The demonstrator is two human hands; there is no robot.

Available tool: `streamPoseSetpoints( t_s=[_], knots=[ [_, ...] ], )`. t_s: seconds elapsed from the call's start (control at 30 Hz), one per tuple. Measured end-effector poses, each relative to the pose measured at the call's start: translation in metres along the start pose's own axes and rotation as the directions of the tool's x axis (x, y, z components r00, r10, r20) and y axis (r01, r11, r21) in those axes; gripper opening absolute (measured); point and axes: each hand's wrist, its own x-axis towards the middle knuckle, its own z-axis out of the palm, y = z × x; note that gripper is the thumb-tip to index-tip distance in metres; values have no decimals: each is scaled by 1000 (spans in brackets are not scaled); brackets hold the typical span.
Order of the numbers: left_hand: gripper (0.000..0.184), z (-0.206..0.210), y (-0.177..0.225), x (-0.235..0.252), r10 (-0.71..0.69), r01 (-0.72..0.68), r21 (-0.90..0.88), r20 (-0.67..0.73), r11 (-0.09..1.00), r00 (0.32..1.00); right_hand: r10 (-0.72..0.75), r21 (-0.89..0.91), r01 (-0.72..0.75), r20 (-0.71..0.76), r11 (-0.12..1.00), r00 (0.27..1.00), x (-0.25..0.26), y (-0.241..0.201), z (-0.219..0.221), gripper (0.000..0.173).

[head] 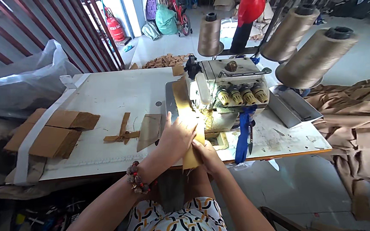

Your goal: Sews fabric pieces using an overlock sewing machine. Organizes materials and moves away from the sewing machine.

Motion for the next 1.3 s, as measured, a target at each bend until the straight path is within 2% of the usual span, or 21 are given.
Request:
streamPoseSetpoints(
  t_s=[0.13, 0.23, 0.37, 0.47, 0.6, 0.7, 0.77, 0.87, 0.97, 1.03, 1.1, 1.17, 1.2, 1.3],
  knots=[
    [23, -4, -4, -5, 47, -50, -31, -83, 998, 995, -22, 33, 21, 22, 999, 1000, 8, -3, -1, 24],
    [26, -4, -9, -5, 27, -31, -53, -68, 998, 997, -77, 87, 66, 123, 994, 989, 16, 0, -5, 29],
    [37, -13, -28, 17, -55, 70, -193, 80, 979, 995, -117, 32, 113, 181, 993, 976, 24, 7, -10, 44],
    [36, -26, -35, 29, -63, 90, -264, 110, 960, 992, -145, -27, 156, 245, 987, 959, 25, 23, -18, 42],
    [44, -18, -59, 64, -137, 196, -201, 275, 960, 952, -170, -35, 183, 236, 982, 957, 24, 27, -19, 41],
    [46, -13, -68, 73, -178, 230, -134, 319, 964, 931, -177, -29, 188, 226, 982, 958, 24, 27, -19, 42],
    [47, -15, -67, 66, -231, 258, -61, 287, 964, 930, -196, -32, 209, 224, 977, 955, 23, 28, -18, 41],
    [35, -28, -55, 28, -246, 248, -18, 77, 969, 966, -211, -81, 231, 208, 969, 955, 22, 29, -15, 41],
    [22, -39, -48, -3, -276, 272, 82, 36, 959, 961, -156, -158, 182, 162, 971, 974, 19, 23, -5, 37],
    [17, -42, -33, -26, -230, 227, 93, 23, 969, 973, -129, -116, 149, 162, 982, 978, 18, 22, 2, 40],
    [13, -40, -10, -47, -120, 119, 44, 9, 992, 993, -110, 11, 109, 162, 994, 981, 16, 24, 9, 49],
    [11, -27, 13, -59, -4, 4, -2, -66, 1000, 998, -124, 148, 116, 47, 982, 991, 7, 21, 18, 31],
    [11, -20, 19, -60, 42, -44, -14, -115, 999, 992, -131, 221, 136, -37, 966, 991, 4, 18, 19, 28],
    [14, -5, 21, -50, 100, -111, -59, -165, 992, 981, -54, 349, 187, -359, 918, 932, 7, -1, 12, 39]
  ],
)
